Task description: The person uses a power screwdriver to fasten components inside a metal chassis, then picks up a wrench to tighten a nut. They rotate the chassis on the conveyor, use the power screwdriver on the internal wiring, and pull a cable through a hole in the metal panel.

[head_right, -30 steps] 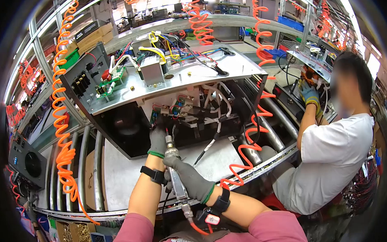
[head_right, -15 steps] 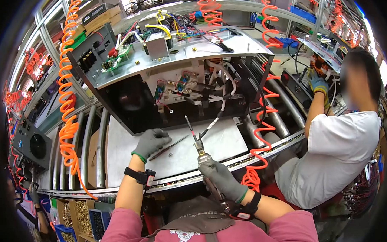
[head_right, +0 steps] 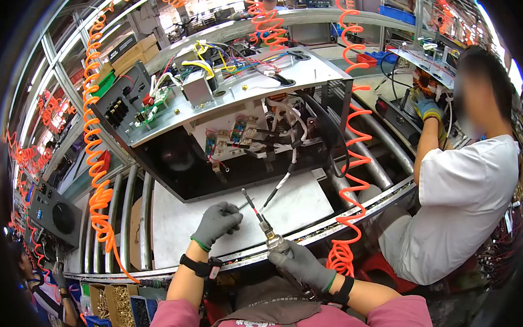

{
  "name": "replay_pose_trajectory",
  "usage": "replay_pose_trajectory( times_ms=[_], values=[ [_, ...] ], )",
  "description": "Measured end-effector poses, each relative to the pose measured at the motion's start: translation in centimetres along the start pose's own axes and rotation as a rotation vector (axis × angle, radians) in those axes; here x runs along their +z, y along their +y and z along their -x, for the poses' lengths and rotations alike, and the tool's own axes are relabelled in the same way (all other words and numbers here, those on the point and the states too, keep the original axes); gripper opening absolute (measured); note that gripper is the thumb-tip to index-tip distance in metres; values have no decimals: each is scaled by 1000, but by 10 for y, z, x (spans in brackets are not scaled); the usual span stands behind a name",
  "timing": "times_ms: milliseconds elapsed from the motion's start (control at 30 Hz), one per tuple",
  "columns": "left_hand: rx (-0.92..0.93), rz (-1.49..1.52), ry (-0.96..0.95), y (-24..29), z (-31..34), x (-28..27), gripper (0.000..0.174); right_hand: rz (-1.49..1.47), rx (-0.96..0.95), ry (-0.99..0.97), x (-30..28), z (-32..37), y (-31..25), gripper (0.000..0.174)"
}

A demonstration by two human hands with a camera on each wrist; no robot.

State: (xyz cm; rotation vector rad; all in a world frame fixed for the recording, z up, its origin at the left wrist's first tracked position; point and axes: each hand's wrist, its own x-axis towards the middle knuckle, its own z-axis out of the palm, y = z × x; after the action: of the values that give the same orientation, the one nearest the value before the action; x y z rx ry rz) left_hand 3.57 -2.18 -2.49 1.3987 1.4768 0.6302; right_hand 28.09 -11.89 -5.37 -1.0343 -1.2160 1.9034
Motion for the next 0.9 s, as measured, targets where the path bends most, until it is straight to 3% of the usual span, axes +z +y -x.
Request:
replay_pose_trajectory(
  times_ms=[33,167,333,567,633,733,833,900],
  values=[
    [61,278,-35,7,0,1,31,-3,-4,6,0,0,3,35],
    [234,442,-21,41,-1,7,34,68,-46,54,-2,4,5,40],
    [199,672,-215,50,0,8,37,31,-15,47,-6,5,4,42],
    [136,666,-103,59,3,6,32,131,4,12,-2,7,-7,43],
    [110,729,-203,57,3,-6,31,125,-15,0,0,8,-15,42],
    [159,770,-328,51,3,-20,31,-8,218,-49,3,14,-29,39],
    [196,714,-298,55,6,-17,36,33,205,-55,6,12,-29,36],
    [117,598,-141,57,4,-13,43,54,-35,-16,10,11,-24,34]
  ],
)
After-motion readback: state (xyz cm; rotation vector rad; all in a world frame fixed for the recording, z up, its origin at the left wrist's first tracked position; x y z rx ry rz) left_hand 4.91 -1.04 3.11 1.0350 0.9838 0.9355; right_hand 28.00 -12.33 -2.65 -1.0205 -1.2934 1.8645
